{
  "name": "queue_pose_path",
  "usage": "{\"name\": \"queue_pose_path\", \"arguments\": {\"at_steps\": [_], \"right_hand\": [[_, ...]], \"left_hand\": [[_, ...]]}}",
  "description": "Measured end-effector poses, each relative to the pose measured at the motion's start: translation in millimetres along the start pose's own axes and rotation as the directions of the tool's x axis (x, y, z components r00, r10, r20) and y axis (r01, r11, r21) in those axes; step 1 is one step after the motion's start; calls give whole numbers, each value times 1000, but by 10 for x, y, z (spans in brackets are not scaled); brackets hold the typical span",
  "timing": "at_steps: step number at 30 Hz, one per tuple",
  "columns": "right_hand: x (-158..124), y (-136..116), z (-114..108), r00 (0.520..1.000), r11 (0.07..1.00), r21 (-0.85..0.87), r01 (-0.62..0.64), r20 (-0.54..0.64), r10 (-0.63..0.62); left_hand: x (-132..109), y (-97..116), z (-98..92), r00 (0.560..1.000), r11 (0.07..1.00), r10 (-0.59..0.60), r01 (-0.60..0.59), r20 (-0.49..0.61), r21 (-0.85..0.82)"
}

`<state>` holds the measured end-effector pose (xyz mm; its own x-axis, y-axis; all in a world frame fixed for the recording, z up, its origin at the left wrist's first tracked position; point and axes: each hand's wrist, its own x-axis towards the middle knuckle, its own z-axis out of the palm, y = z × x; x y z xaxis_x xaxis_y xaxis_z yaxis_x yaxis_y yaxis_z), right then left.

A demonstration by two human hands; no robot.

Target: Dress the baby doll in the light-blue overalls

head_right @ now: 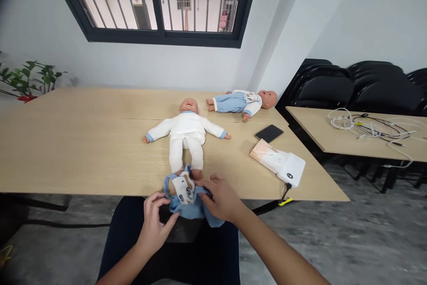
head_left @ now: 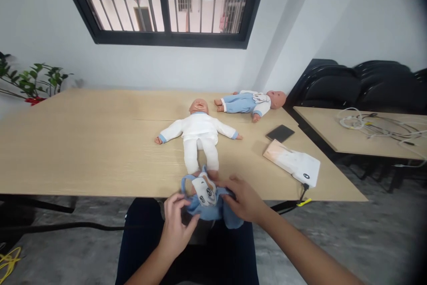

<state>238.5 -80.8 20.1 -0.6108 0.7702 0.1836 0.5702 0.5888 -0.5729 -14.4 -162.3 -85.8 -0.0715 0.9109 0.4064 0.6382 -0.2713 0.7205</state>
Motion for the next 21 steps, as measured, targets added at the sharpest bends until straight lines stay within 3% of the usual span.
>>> {"name": "queue_pose_path", "arguments": {"at_steps": [1, 3, 5, 7, 10, 12, 13, 15, 17, 18, 19, 21], "right_hand": [[18, -19, -25, 1000, 999, 37, 18, 0, -18], [74, -54, -76, 999, 994, 104, 37, 6, -37], [164, -85, -133, 1000, 989, 145, 14, -6, -13], [301, -112, -212, 999, 986, 163, -45, -21, 49], [590, -149, -423, 994, 975, 193, -108, -9, 112], [795, -177, -637, 995, 973, 220, -76, -50, 89], [880, -191, -756, 992, 973, 227, -47, -99, 71], [982, -202, -977, 968, 972, 233, 16, -246, 43], [980, -165, -1119, 925, 982, 150, 111, -378, -46], [949, -119, -1141, 904, 984, 75, 162, -411, -117], [911, -50, -1127, 891, 979, -9, 202, -414, -187], [848, 146, -1003, 909, 969, -139, 203, -341, -239]], "left_hand": [[0, 31, 7, 1000, 1000, -25, 25, -5, -3], [35, 101, 9, 991, 996, -63, 70, 120, -53], [95, 180, 4, 947, 986, -56, 102, 316, -129], [170, 262, -2, 893, 955, -57, 179, 446, -236], [383, 388, -54, 852, 766, -147, 420, 503, -487], [634, 477, -156, 864, 605, -253, 492, 435, -626], [784, 520, -230, 887, 581, -312, 462, 341, -670], [1091, 583, -403, 933, 653, -352, 303, 76, -694], [1346, 587, -569, 944, 805, -206, 14, -257, -593], [1442, 560, -631, 935, 860, -66, -125, -349, -495], [1519, 514, -674, 927, 894, 78, -228, -367, -386], [1631, 379, -692, 945, 938, 250, -291, -213, -187]]}}
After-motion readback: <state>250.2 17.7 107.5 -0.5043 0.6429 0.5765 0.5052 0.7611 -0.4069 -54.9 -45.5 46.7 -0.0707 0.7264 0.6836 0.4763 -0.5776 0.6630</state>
